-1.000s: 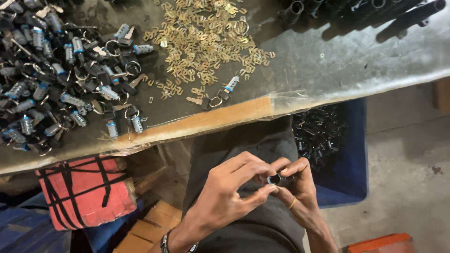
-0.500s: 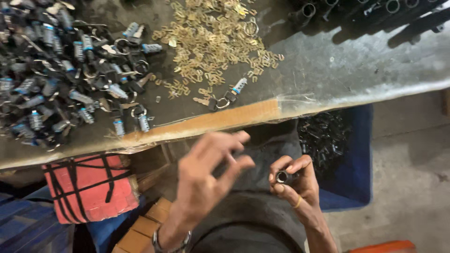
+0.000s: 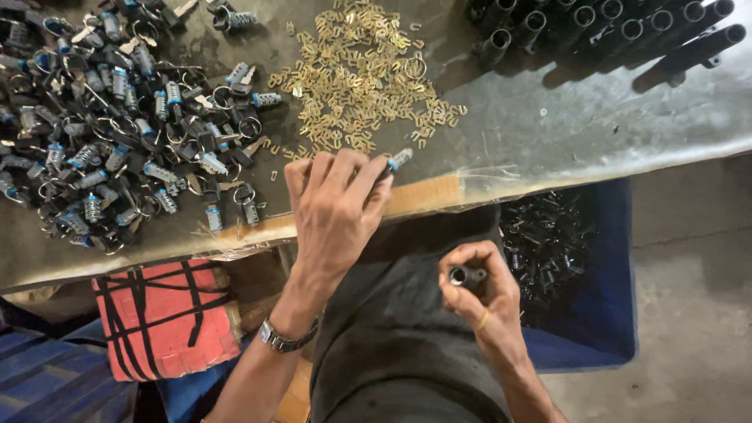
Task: The person sits at a workbench covered with piles of padlock parts and picks up a lock cylinder, inserts a key into it, and works the key and cylinder components by hand, repeating the cycle with successive cylinders and placing finished ones back on the bench.
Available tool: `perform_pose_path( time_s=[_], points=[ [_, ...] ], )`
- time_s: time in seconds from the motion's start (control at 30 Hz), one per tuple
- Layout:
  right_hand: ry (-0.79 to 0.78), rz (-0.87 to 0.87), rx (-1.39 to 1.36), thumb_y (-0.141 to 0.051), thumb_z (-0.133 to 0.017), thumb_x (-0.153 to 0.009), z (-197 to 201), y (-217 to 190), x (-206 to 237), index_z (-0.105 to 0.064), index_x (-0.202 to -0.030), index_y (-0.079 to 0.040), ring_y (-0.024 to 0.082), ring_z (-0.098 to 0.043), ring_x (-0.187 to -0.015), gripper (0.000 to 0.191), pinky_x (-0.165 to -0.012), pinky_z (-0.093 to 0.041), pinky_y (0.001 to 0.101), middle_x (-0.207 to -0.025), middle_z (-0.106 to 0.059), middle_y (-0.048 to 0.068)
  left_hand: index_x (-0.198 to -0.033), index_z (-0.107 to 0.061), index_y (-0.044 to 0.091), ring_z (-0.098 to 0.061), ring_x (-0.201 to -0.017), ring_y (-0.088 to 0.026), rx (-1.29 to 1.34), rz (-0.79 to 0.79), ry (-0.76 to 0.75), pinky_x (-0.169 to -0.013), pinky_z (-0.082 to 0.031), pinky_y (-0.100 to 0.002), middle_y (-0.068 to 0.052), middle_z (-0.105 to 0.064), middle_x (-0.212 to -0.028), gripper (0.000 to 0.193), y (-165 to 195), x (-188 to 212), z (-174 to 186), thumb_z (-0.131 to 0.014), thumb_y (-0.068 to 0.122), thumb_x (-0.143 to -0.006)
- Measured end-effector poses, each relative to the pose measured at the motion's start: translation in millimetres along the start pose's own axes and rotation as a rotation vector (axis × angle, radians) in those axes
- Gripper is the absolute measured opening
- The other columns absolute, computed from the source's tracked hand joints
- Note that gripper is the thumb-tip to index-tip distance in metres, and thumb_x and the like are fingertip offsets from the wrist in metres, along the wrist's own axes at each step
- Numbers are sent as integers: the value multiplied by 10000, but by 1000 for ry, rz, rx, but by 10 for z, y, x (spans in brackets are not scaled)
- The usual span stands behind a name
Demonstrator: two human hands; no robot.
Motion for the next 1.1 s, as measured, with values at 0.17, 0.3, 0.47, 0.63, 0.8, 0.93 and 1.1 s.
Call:
perform_pose_path(
  time_s=[0.17, 0.3, 0.47, 0.63, 0.8, 0.93, 1.1],
  points=[
    [149, -68, 128, -77, -846, -762, 18, -90, -138, -686, -1115, -15, 34, -450, -657, 392, -546, -344, 184, -806, -543, -35, -1073, -743, 101, -616, -913, -185, 153, -16, 69, -909, -375, -394, 11, -665, -958, 229, 167, 156, 247, -852, 122, -873],
    [108, 55, 171, -80, -857, -745, -53, -208, -169, -747, -1029, 7, 47, -527, -779, 317, -689, -416, 210, -854, -606, -14, -1033, -748, 121, -647, -909, -196, 289, 47, 73, -850, -411, -379, 3, -667, -952, 224, 434, 422, 380, -868, 108, -844],
    [105, 84, 86, -46, -850, -697, 66, -28, -209, -749, -824, 37, 121, -635, -803, 182, -721, -498, 275, -845, -689, 38, -1035, -754, 135, -653, -915, -218, 468, 96, 106, -895, -480, -349, -19, -674, -936, 272, 486, 630, 274, -846, 183, -784],
    [-64, 80, 95, 28, -905, -644, 220, 221, -222, -818, -865, 70, 141, -618, -724, 241, -646, -456, 273, -751, -678, 68, -1139, -698, 45, -649, -1036, -160, 1260, 318, -228, -943, -487, -316, -33, -678, -1039, 447, 290, 975, -389, -696, 462, -978],
    [-206, 10, 223, 36, -914, -658, 263, 329, -152, -848, -882, 61, 130, -636, -668, 235, -610, -473, 261, -702, -695, 63, -1295, -679, 61, -524, -875, -48, 1812, 641, -732, -793, -412, -226, 19, -601, -954, 495, 400, 1657, -956, -650, 465, -1011],
    [-259, -40, 179, 47, -911, -682, 151, 256, 11, -837, -879, 90, 136, -639, -654, 216, -587, -486, 263, -679, -666, 60, -1148, -660, 109, -517, -761, -40, 2194, 771, -873, -698, -388, -211, 30, -596, -893, 320, 593, 2024, -1037, -621, 421, -1090],
    [-330, -148, 53, -20, -809, -839, -103, 58, 170, -634, -1186, 70, 220, -756, -726, 399, -644, -608, 316, -824, -715, 147, -921, -613, 87, -512, -717, -76, 2258, 786, -760, -658, -389, -228, 7, -571, -813, 364, 736, 1968, -914, -580, 413, -1080]
  ],
)
Point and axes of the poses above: each hand's wrist, its own x-axis away from the middle knuckle, its own z-axis out of the back of the hand, y = z × x, the point moved 8 cm from there along -x, towards the middle knuckle
